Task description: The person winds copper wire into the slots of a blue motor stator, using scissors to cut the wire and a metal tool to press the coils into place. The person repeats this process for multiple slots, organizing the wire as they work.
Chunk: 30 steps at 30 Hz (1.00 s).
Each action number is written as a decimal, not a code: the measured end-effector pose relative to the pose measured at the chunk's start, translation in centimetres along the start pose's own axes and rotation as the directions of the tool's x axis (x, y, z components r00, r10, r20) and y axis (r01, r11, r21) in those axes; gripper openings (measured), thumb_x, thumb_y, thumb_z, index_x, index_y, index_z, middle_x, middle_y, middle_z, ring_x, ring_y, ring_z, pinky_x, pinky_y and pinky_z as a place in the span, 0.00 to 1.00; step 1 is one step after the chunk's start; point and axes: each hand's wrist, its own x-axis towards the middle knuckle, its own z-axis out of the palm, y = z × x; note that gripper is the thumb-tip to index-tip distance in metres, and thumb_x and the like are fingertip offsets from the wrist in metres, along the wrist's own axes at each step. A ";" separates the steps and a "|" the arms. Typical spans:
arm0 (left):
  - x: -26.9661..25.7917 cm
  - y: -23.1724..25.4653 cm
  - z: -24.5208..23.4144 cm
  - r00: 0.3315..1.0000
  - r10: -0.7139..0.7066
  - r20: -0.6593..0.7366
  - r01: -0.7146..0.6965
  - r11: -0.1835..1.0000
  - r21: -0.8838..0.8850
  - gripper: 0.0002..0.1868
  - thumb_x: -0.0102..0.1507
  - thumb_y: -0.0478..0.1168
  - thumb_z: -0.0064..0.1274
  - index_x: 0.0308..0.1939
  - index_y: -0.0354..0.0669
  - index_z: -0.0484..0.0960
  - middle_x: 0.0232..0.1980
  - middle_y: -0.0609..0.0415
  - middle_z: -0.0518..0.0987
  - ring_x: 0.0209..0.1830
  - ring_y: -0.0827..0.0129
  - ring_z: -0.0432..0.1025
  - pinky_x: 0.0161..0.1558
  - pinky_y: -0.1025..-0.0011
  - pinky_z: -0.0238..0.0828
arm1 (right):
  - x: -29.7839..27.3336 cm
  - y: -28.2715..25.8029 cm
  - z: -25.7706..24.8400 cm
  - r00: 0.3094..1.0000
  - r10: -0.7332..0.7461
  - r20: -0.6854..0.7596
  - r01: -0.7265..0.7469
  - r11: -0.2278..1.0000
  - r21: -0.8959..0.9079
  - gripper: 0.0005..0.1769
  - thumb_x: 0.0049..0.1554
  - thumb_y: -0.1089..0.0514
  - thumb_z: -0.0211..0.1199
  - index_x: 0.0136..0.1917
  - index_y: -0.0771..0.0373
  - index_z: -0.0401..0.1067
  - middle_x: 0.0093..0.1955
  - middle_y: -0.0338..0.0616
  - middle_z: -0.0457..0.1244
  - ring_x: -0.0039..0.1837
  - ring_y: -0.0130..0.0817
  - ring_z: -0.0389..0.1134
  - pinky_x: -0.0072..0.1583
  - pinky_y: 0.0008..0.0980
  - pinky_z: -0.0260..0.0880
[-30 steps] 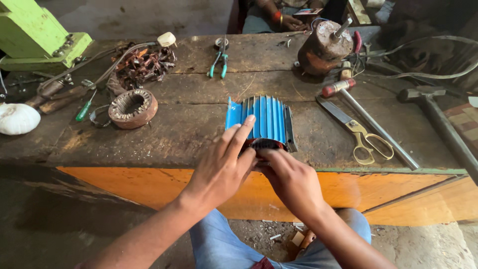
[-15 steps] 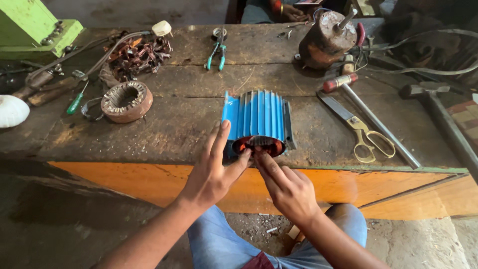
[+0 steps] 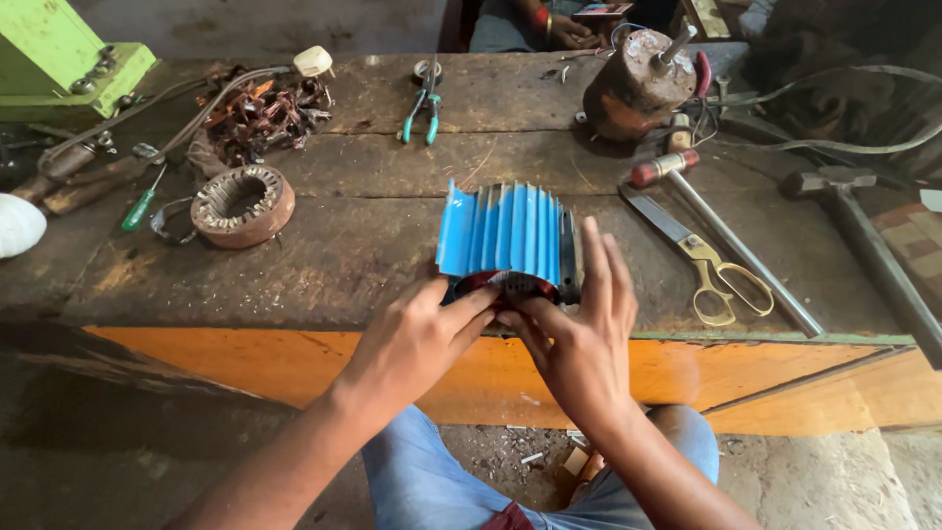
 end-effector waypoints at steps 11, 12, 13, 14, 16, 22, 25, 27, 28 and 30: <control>-1.1 -1.3 1.8 0.990 0.100 -0.096 -0.083 0.982 0.168 0.17 0.62 0.37 0.58 0.56 0.50 0.85 0.37 0.46 0.79 0.29 0.56 0.79 0.31 0.65 0.78 | -0.7 -0.1 2.0 0.999 -0.002 0.039 0.003 1.000 -0.023 0.08 0.49 0.53 0.77 0.41 0.55 0.81 0.77 0.70 0.50 0.69 0.58 0.63 0.65 0.44 0.67; -1.2 -1.3 1.7 0.990 0.102 -0.100 -0.086 0.985 0.153 0.17 0.63 0.38 0.58 0.56 0.49 0.85 0.37 0.46 0.78 0.29 0.56 0.79 0.30 0.66 0.78 | -0.6 0.2 1.6 0.999 -0.022 0.045 0.020 0.999 0.037 0.09 0.48 0.54 0.76 0.42 0.55 0.81 0.77 0.69 0.50 0.70 0.60 0.62 0.67 0.46 0.66; -1.3 -1.4 1.7 0.989 0.104 -0.105 -0.089 0.986 0.138 0.16 0.64 0.39 0.58 0.56 0.48 0.85 0.36 0.46 0.78 0.29 0.57 0.79 0.30 0.66 0.78 | -0.5 0.7 1.1 0.998 -0.043 0.050 0.038 0.994 0.098 0.10 0.48 0.54 0.75 0.44 0.56 0.81 0.77 0.67 0.50 0.72 0.62 0.61 0.68 0.47 0.65; -1.5 -1.5 1.6 0.986 0.122 -0.110 -0.108 0.987 0.122 0.17 0.64 0.40 0.58 0.58 0.49 0.85 0.36 0.45 0.78 0.28 0.57 0.79 0.30 0.66 0.78 | -0.4 1.4 0.5 0.997 -0.064 0.053 0.055 0.986 0.158 0.11 0.47 0.55 0.74 0.45 0.56 0.82 0.76 0.66 0.50 0.73 0.64 0.60 0.70 0.48 0.64; -2.0 -2.1 1.2 0.980 0.159 -0.120 -0.150 0.985 0.087 0.19 0.64 0.44 0.59 0.60 0.51 0.83 0.37 0.42 0.79 0.28 0.57 0.78 0.31 0.64 0.79 | -0.3 4.1 -2.0 0.991 -0.089 0.096 0.046 0.924 0.380 0.07 0.49 0.59 0.69 0.44 0.57 0.79 0.75 0.63 0.55 0.73 0.60 0.61 0.70 0.44 0.67; -1.4 -4.8 1.5 0.907 -0.093 -0.411 -0.034 0.956 -0.290 0.37 0.65 0.62 0.56 0.60 0.39 0.60 0.63 0.39 0.73 0.55 0.52 0.73 0.55 0.56 0.70 | 1.3 14.8 -4.5 0.985 0.130 0.111 -0.087 0.941 -0.327 0.08 0.63 0.60 0.65 0.55 0.60 0.79 0.58 0.49 0.69 0.61 0.50 0.67 0.62 0.47 0.67; 1.7 -6.2 1.3 0.922 0.112 -0.369 -0.218 0.941 -0.260 0.41 0.68 0.67 0.49 0.72 0.45 0.58 0.80 0.33 0.53 0.78 0.38 0.56 0.76 0.44 0.55 | 3.3 18.7 -4.7 0.872 0.342 0.349 -0.133 0.854 -0.504 0.13 0.54 0.52 0.66 0.52 0.56 0.80 0.52 0.51 0.69 0.59 0.51 0.68 0.59 0.48 0.69; 3.5 -6.5 1.3 0.946 0.214 -0.243 -0.303 0.848 -0.434 0.43 0.67 0.69 0.46 0.73 0.45 0.56 0.79 0.25 0.41 0.79 0.29 0.46 0.74 0.38 0.50 | 4.5 20.1 -4.5 0.789 0.414 0.454 -0.126 0.832 -0.540 0.13 0.53 0.50 0.66 0.50 0.56 0.80 0.50 0.52 0.69 0.58 0.52 0.70 0.58 0.50 0.70; 3.9 -6.2 1.5 0.969 0.165 -0.182 -0.233 0.852 -0.469 0.41 0.66 0.71 0.46 0.72 0.50 0.58 0.81 0.29 0.44 0.81 0.31 0.48 0.75 0.39 0.53 | 5.1 20.5 -4.5 0.756 0.448 0.477 -0.140 0.823 -0.551 0.12 0.57 0.49 0.65 0.49 0.57 0.80 0.50 0.53 0.69 0.57 0.53 0.70 0.58 0.51 0.70; 4.6 -5.5 2.2 0.996 0.074 -0.046 -0.087 0.843 -0.531 0.38 0.65 0.75 0.47 0.69 0.60 0.62 0.85 0.36 0.49 0.85 0.36 0.54 0.77 0.41 0.58 | 5.1 20.4 -4.8 0.769 0.453 0.451 -0.143 0.809 -0.570 0.11 0.62 0.50 0.63 0.50 0.57 0.80 0.51 0.54 0.68 0.54 0.57 0.71 0.56 0.53 0.71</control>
